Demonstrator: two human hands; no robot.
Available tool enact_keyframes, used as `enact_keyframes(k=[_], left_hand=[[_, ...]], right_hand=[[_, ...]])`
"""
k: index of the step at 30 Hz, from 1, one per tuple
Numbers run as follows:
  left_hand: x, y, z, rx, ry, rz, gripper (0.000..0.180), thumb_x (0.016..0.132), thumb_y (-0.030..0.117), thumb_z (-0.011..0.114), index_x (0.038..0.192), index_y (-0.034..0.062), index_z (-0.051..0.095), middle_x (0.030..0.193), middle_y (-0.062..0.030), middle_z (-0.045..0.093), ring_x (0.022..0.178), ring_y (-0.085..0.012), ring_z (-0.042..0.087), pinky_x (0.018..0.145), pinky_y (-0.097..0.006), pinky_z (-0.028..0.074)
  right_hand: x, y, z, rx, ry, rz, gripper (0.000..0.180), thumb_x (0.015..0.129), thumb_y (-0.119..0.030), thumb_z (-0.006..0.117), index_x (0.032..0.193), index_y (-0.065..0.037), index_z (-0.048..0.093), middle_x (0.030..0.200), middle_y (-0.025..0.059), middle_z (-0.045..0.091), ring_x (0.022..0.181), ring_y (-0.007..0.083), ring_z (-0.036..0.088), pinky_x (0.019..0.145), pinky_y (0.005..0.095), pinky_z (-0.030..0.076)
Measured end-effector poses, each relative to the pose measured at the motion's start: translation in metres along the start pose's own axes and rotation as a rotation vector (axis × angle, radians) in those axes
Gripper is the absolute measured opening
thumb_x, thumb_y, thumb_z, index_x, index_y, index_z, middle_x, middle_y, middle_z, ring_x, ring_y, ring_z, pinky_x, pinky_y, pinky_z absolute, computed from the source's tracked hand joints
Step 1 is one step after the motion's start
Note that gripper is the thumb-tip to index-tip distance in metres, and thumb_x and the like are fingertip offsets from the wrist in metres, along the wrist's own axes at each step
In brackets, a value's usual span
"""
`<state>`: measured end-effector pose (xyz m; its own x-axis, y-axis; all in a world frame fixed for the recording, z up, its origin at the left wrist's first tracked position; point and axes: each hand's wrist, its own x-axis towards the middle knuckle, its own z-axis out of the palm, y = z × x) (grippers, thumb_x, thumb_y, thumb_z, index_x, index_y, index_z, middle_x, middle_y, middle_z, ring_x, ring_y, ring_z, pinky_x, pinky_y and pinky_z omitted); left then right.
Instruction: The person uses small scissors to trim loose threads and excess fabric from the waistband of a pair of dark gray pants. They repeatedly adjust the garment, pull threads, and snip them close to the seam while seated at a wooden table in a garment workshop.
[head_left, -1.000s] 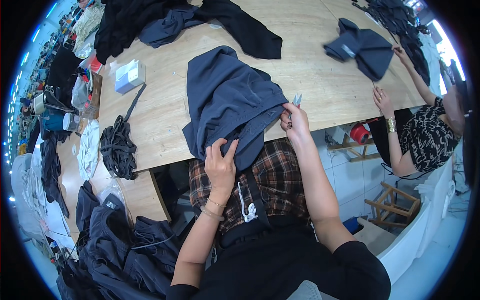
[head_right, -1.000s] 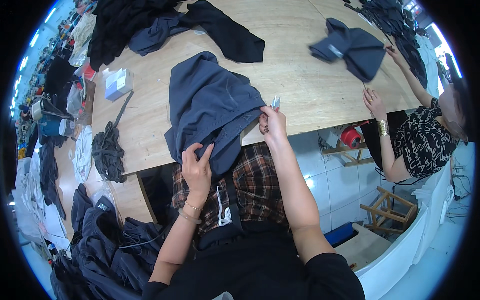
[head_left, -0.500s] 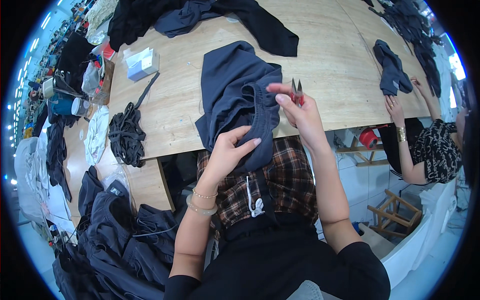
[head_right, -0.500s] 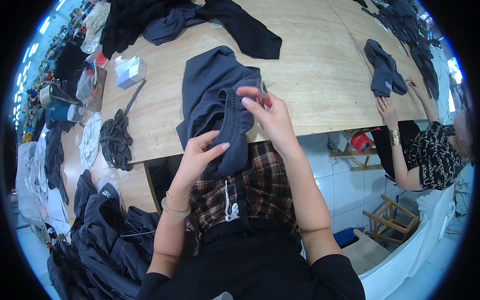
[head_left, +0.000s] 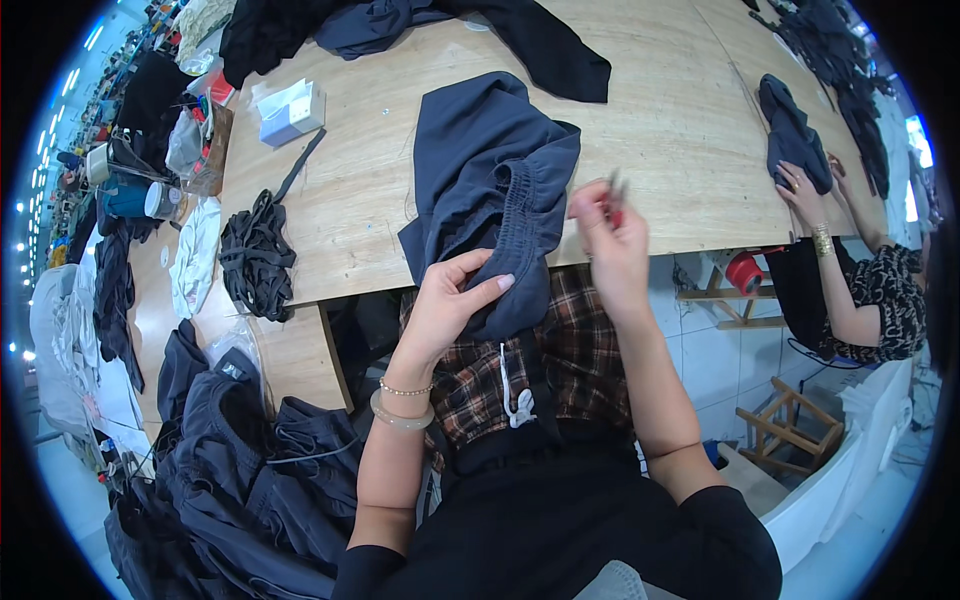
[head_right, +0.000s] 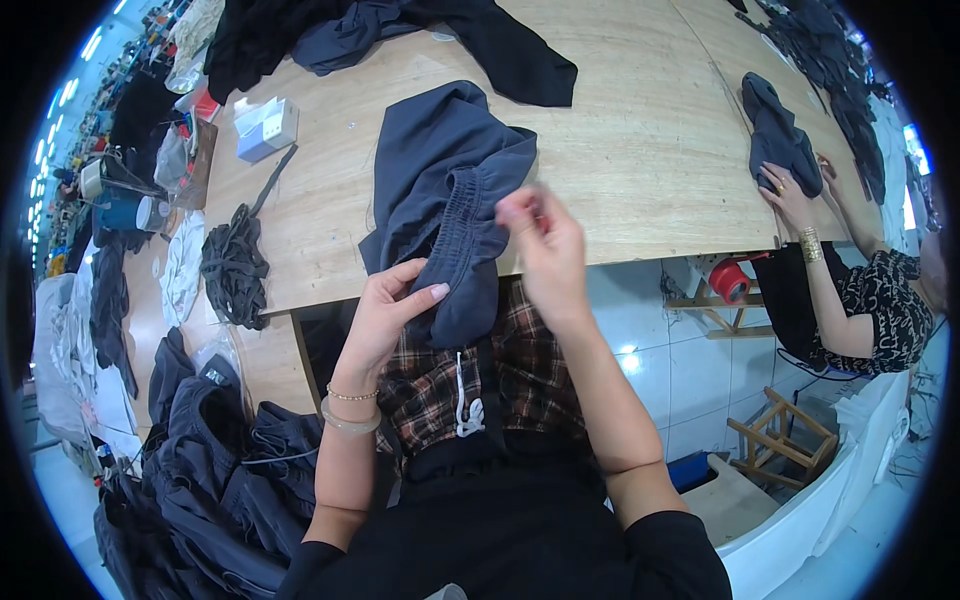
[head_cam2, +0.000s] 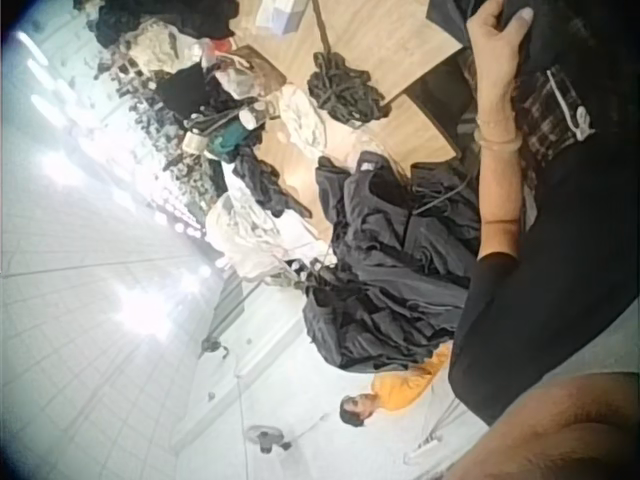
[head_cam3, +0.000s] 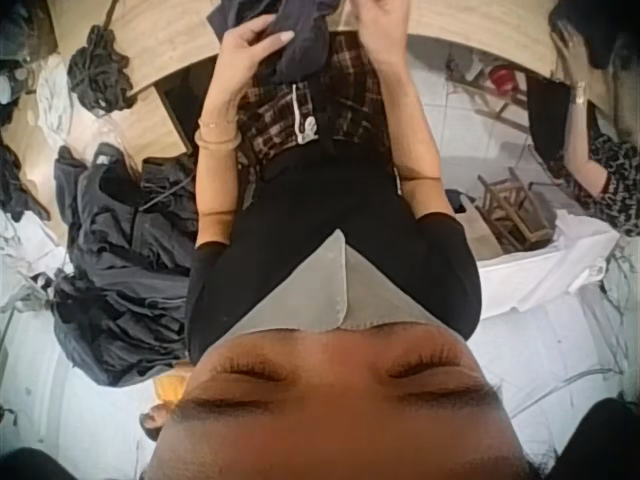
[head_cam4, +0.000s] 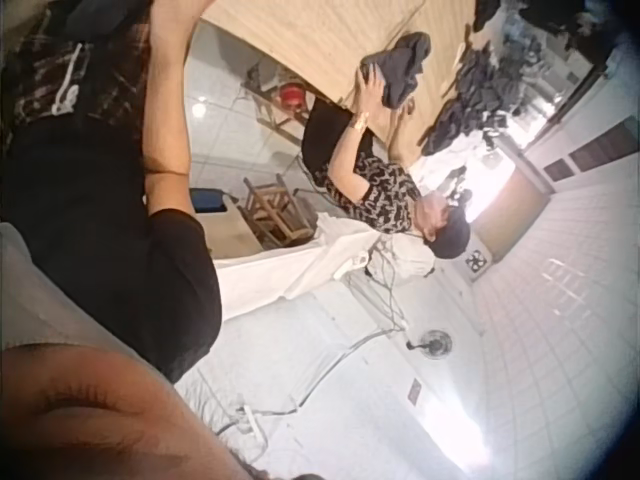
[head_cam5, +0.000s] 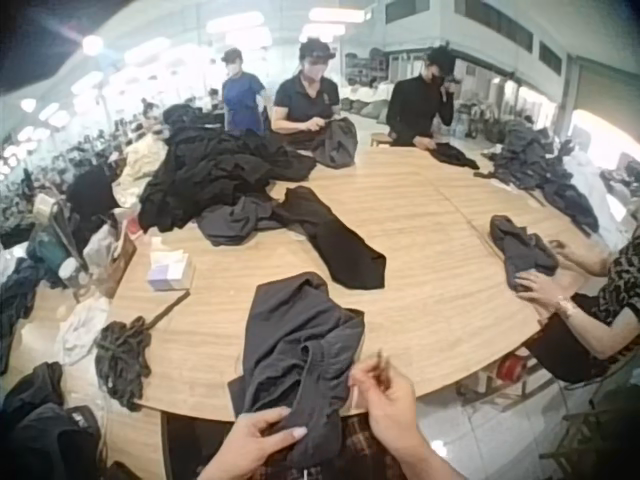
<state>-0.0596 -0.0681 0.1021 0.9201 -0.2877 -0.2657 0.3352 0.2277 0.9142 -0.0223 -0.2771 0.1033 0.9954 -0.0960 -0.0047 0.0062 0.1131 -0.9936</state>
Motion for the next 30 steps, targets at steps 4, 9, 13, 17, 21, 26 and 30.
enact_keyframes(k=[4, 9, 13, 17, 21, 26, 30], left_hand=[[0.001, 0.002, -0.003, -0.005, 0.014, 0.003, 0.025, 0.093, 0.002, 0.070, 0.117, -0.0052, 0.070, 0.106, -0.0025, 0.072, 0.093, -0.0059, 0.063, 0.087, -0.023, 0.051], [0.008, -0.004, -0.003, 0.140, 0.024, 0.138, 0.024, 0.092, 0.002, 0.071, 0.115, -0.0045, 0.071, 0.102, 0.0001, 0.071, 0.095, -0.0061, 0.061, 0.088, -0.023, 0.049], [0.005, -0.002, -0.007, 0.173, 0.042, 0.077, 0.026, 0.092, 0.003, 0.070, 0.117, -0.0047, 0.071, 0.103, 0.0001, 0.071, 0.095, -0.0063, 0.061, 0.089, -0.023, 0.048], [0.001, 0.006, -0.008, 0.078, 0.068, 0.001, 0.028, 0.093, 0.003, 0.070, 0.119, -0.0053, 0.070, 0.106, -0.0017, 0.072, 0.096, -0.0068, 0.062, 0.089, -0.023, 0.049], [-0.001, 0.004, -0.009, 0.058, 0.066, 0.043, 0.028, 0.093, 0.003, 0.070, 0.119, -0.0055, 0.070, 0.108, -0.0023, 0.072, 0.095, -0.0066, 0.062, 0.088, -0.022, 0.050], [0.004, -0.002, -0.006, 0.165, 0.064, 0.139, 0.024, 0.093, 0.003, 0.070, 0.116, -0.0048, 0.072, 0.103, -0.0015, 0.073, 0.093, -0.0056, 0.062, 0.085, -0.022, 0.050], [0.001, 0.001, -0.008, 0.106, 0.091, 0.041, 0.022, 0.093, 0.004, 0.071, 0.113, -0.0046, 0.072, 0.101, -0.0020, 0.073, 0.091, -0.0049, 0.062, 0.082, -0.021, 0.050]], right_hand=[[0.007, -0.015, -0.022, -0.123, -0.062, -0.053, 0.013, 0.091, -0.011, 0.073, 0.097, -0.001, 0.066, 0.089, -0.0006, 0.063, 0.069, 0.0112, 0.055, 0.061, 0.0227, 0.042], [-0.016, 0.005, 0.032, -0.479, -0.265, -0.380, 0.017, 0.085, -0.001, 0.074, 0.100, -0.002, 0.069, 0.093, 0.0083, 0.064, 0.079, 0.0213, 0.068, 0.069, 0.0328, 0.053], [-0.012, 0.004, 0.032, -0.652, -0.225, -0.469, 0.013, 0.085, -0.002, 0.074, 0.097, -0.003, 0.068, 0.093, 0.0079, 0.065, 0.078, 0.0203, 0.066, 0.069, 0.0288, 0.052], [0.001, -0.024, 0.017, -0.141, -0.149, -0.057, 0.007, 0.089, -0.007, 0.073, 0.092, -0.003, 0.068, 0.089, 0.0031, 0.065, 0.077, 0.0128, 0.063, 0.071, 0.0261, 0.049], [0.007, -0.033, 0.013, -0.227, -0.222, -0.057, 0.017, 0.090, -0.014, 0.076, 0.099, -0.001, 0.072, 0.094, 0.0008, 0.064, 0.082, 0.0082, 0.059, 0.075, 0.0241, 0.046], [-0.011, -0.003, 0.039, -0.618, -0.314, -0.414, 0.015, 0.085, -0.010, 0.078, 0.093, -0.001, 0.069, 0.094, 0.0052, 0.064, 0.079, 0.0139, 0.061, 0.070, 0.0310, 0.050], [-0.010, -0.011, 0.038, -0.686, -0.297, -0.415, 0.011, 0.089, -0.009, 0.074, 0.090, -0.002, 0.065, 0.089, 0.0058, 0.063, 0.077, 0.0134, 0.060, 0.071, 0.0269, 0.048]])
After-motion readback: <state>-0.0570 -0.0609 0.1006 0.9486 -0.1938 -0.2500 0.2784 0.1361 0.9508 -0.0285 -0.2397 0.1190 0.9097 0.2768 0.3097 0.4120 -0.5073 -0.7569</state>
